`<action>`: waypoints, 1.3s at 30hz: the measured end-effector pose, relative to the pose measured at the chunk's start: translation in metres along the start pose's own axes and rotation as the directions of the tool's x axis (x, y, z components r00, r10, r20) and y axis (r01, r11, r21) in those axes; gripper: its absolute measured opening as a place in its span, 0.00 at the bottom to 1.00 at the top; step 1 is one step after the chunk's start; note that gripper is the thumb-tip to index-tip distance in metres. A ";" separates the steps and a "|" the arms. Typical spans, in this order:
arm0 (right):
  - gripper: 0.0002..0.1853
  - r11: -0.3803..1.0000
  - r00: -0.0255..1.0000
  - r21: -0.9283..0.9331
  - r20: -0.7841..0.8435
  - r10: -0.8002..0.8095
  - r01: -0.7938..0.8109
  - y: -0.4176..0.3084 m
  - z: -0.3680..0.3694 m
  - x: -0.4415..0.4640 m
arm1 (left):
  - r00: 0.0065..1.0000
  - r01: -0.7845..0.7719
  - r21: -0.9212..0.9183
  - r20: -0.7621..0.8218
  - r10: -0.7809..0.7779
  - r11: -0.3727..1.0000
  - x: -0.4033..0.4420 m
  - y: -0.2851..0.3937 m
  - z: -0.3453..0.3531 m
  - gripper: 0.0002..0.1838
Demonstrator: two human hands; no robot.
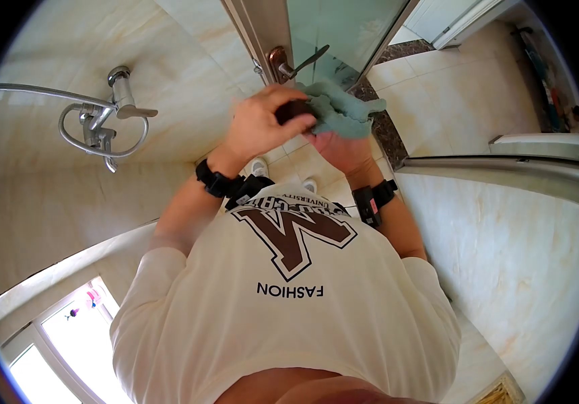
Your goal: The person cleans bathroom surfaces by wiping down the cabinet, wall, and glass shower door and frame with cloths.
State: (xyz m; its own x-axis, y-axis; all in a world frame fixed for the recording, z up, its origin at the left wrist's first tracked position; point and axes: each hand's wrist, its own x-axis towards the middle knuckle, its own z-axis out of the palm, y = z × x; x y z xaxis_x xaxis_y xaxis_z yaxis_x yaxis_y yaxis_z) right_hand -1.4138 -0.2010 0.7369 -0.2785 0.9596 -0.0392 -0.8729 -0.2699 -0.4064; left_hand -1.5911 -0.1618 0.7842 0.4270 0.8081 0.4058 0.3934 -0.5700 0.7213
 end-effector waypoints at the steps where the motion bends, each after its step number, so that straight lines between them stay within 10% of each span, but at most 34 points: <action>1: 0.22 1.000 1.000 0.001 -0.010 0.003 -0.003 0.002 -0.004 0.000 | 0.999 -0.038 0.113 0.042 0.033 0.993 0.000 0.006 0.005 0.13; 4: 0.23 0.994 0.993 0.103 0.112 0.026 -0.037 0.006 -0.015 -0.002 | 0.984 -0.122 0.256 0.156 0.084 0.959 -0.003 0.011 0.009 0.16; 5: 0.24 0.780 0.980 -0.598 0.163 -0.110 0.187 0.001 -0.025 -0.001 | 0.973 -0.142 0.253 0.213 0.088 0.957 -0.005 0.011 0.008 0.15; 7: 0.25 0.106 0.941 -0.945 0.290 -0.174 0.311 -0.002 -0.053 0.000 | 0.958 -0.165 0.248 0.271 0.095 0.955 -0.008 0.012 0.006 0.14; 10: 0.29 0.636 0.953 -0.740 0.025 -0.301 0.220 -0.004 -0.071 -0.003 | 0.884 -0.157 0.068 0.454 0.109 0.985 -0.013 0.015 0.002 0.12; 12: 0.35 0.968 0.937 -0.030 -0.244 -0.248 0.249 -0.017 -0.061 -0.004 | 0.733 -0.164 -0.024 0.666 0.138 0.986 -0.017 0.013 0.002 0.11; 16: 0.36 0.941 0.950 0.130 -0.053 -0.309 0.313 -0.034 -0.071 0.000 | 0.869 0.066 -0.126 0.496 0.005 0.990 -0.015 -0.004 -0.003 0.10; 17: 0.36 0.939 0.948 0.131 -0.051 -0.314 0.318 -0.034 -0.080 0.002 | 0.837 0.430 -0.187 0.450 -0.312 0.883 -0.014 0.000 -0.014 0.12; 19: 0.28 0.967 0.973 0.126 -0.092 -0.209 0.220 -0.033 -0.090 0.008 | 0.839 0.532 -0.344 0.092 -0.536 0.774 -0.002 0.004 -0.037 0.15; 20: 0.28 0.966 0.973 0.128 -0.089 -0.215 0.225 -0.023 -0.109 0.019 | 0.873 0.318 -0.350 -0.255 -0.417 0.881 0.006 -0.008 -0.046 0.16; 22: 0.20 0.647 0.969 -0.730 0.086 -0.233 0.220 0.007 -0.146 0.048 | 0.795 -0.096 -0.731 -0.465 -0.390 0.675 0.032 -0.020 -0.080 0.21; 23: 0.20 0.647 0.968 -0.728 0.090 -0.235 0.225 0.010 -0.128 0.053 | 0.804 -0.191 -0.722 -0.504 -0.316 0.665 0.043 -0.019 -0.097 0.22; 25: 0.12 0.998 0.996 0.025 -0.065 0.062 -0.061 0.013 -0.074 0.063 | 0.765 -0.319 -0.723 -0.578 -0.283 0.612 0.074 0.002 -0.115 0.26; 29: 0.12 0.983 0.982 0.169 0.181 0.044 -0.075 0.044 -0.057 0.130 | 0.884 -0.276 -0.747 -0.445 -0.146 0.605 0.110 0.016 -0.096 0.24; 31: 0.08 0.915 0.880 -0.308 -0.312 -0.357 0.262 0.044 -0.006 0.140 | 0.929 -0.193 -0.722 -0.353 -0.114 0.665 0.117 0.002 -0.081 0.19; 34: 0.10 0.728 0.674 -0.652 -0.442 -0.591 0.211 0.055 0.001 0.155 | 0.833 -0.276 -0.374 -0.553 0.026 0.885 0.136 -0.007 -0.059 0.13; 39: 0.06 0.861 0.627 -0.255 -0.599 -0.499 0.441 0.053 -0.028 0.183 | 0.758 -0.260 -0.229 -0.651 0.052 0.938 0.135 -0.017 -0.046 0.16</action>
State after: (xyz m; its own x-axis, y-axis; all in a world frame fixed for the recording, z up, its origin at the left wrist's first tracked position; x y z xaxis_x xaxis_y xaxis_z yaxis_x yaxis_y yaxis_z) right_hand -1.5004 -0.0371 0.6823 0.5004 0.7835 -0.3685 -0.7717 0.2107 -0.6001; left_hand -1.5777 -0.0366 0.8524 -0.1860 0.6794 0.7098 0.0714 -0.7111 0.6994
